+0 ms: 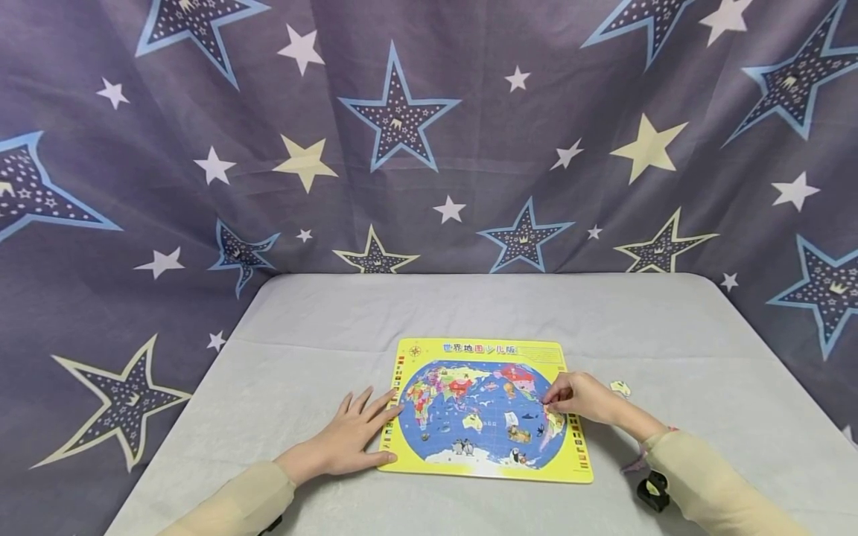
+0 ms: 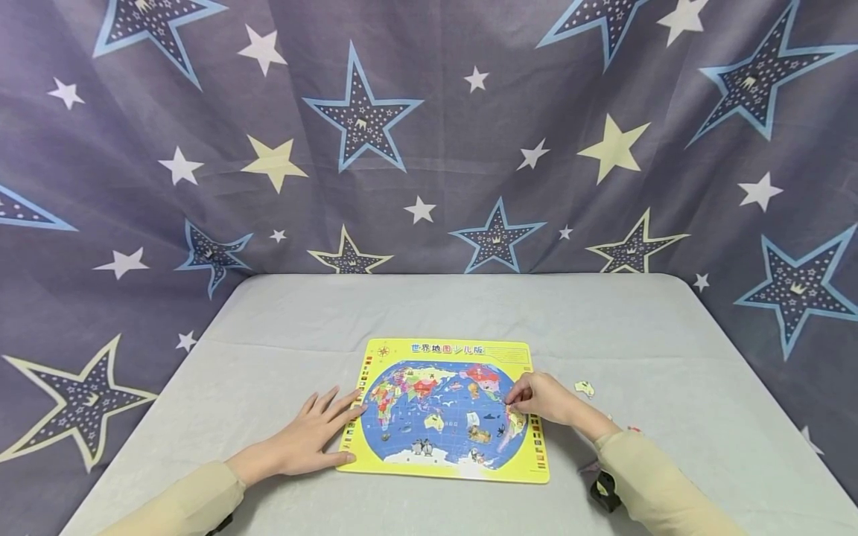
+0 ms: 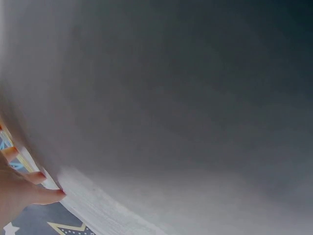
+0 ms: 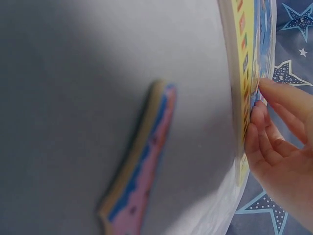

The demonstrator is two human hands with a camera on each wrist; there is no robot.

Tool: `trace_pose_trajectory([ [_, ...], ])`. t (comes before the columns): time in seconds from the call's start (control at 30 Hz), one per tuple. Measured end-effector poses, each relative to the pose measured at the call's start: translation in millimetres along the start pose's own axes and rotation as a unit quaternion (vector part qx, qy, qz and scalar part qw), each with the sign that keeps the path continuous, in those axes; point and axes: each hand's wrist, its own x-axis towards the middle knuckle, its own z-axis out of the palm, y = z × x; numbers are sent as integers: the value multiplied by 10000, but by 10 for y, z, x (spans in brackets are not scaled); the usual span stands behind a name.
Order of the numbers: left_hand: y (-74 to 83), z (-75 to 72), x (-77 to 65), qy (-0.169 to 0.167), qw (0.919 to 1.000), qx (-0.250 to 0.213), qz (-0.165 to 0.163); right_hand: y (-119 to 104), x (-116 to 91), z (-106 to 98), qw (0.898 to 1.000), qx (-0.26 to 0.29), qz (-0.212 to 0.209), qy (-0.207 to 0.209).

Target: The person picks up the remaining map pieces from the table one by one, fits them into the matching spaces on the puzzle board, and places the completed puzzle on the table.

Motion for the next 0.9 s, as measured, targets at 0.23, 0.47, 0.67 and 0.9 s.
trace_pose_trajectory([
  [0.23,0,-12,-4,-40,10000,-53,-3,-7,-2,12,10000,16,71,54],
  [0.47,5,-21,-10,-84,9999,-61,-25,2,-1,1,9999,-28,123,75],
  [0.67,4,-22,-13,-99,9999,-57,-41,29,-24,-52,9997,8,146,178],
  [0.9,3,-19,-12,-88,9999,-47,-39,55,-85,-148,9989,-168,128,409],
])
